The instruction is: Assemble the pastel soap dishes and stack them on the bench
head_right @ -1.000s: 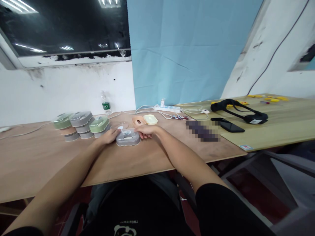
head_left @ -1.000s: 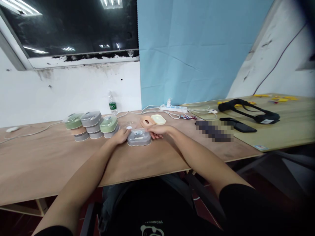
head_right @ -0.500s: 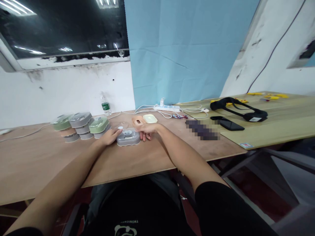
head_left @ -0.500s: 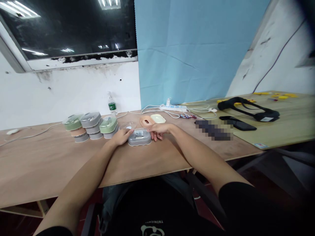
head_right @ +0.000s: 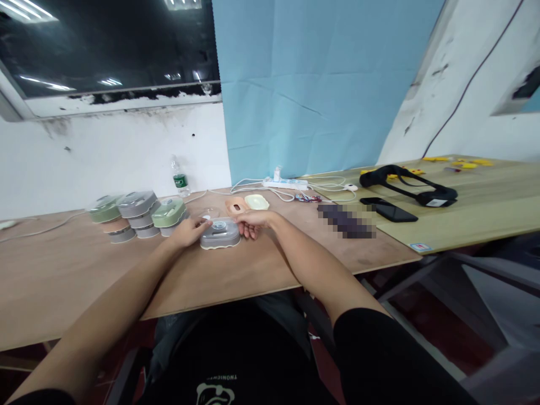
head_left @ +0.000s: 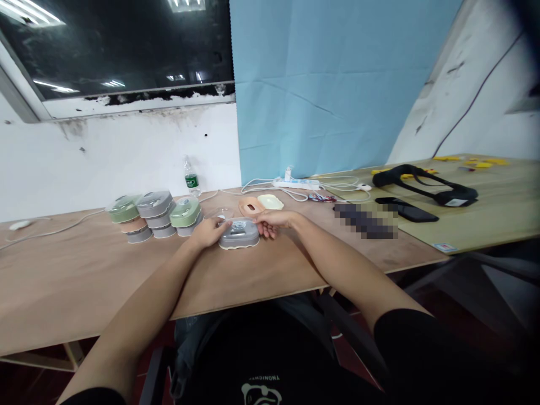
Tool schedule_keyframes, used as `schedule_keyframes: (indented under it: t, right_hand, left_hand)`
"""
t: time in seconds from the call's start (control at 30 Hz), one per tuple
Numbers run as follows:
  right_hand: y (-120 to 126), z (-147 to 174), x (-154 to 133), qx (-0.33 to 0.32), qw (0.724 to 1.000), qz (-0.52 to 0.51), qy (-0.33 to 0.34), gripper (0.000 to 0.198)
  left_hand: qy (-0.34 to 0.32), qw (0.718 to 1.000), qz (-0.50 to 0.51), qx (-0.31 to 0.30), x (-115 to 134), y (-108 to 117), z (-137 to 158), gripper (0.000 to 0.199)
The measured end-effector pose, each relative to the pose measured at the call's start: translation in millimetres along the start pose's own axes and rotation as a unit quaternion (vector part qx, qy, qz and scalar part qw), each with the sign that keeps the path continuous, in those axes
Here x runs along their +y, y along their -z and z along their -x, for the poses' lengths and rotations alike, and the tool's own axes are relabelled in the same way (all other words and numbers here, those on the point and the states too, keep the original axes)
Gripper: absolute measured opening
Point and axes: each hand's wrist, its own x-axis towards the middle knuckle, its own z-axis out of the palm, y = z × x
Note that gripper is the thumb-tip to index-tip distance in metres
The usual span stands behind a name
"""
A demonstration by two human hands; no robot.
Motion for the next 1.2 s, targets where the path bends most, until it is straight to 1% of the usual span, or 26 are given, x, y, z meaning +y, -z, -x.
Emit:
schedule_keyframes:
  t: [0.13,0.2,0.37,0.6,0.93,1.2]
  right_hand:
    - [1,-2,2,-0.004,1.0,-0.016,0.006,0.039]
    - [0,-2,2,-0.001,1.0,-0.012,0.0,0.038]
    - [0,-1,1,0.014,1.0,0.004,-0.005,0.038]
    - [0,0,1,0.029,1.0,0.0,-0.003,0.04]
    - [-3,-1,1,0.029,0.999,0.016,-0.003,0.047]
    - [-3,0,0,0.021,0.999,0.024,0.018,0.051]
  left_hand:
    - [-0.002,1.0,0.009,0.028,1,0,0,0.065]
    - [0.002,1.0,0.008,0.03,1,0,-1,0.064]
    - [0.017,1.0,0.013,-0.012,-2,-1,-3,0.064]
    - [-0.005,0.997,0.066,-0.04,-5,1,-3,0.065]
    - [0.004,0.988,0.134,-0.082,-15,-4,-7,0.066]
    - [-0.034,0.983,0.143,-0.11,-17,0,-8,0.067]
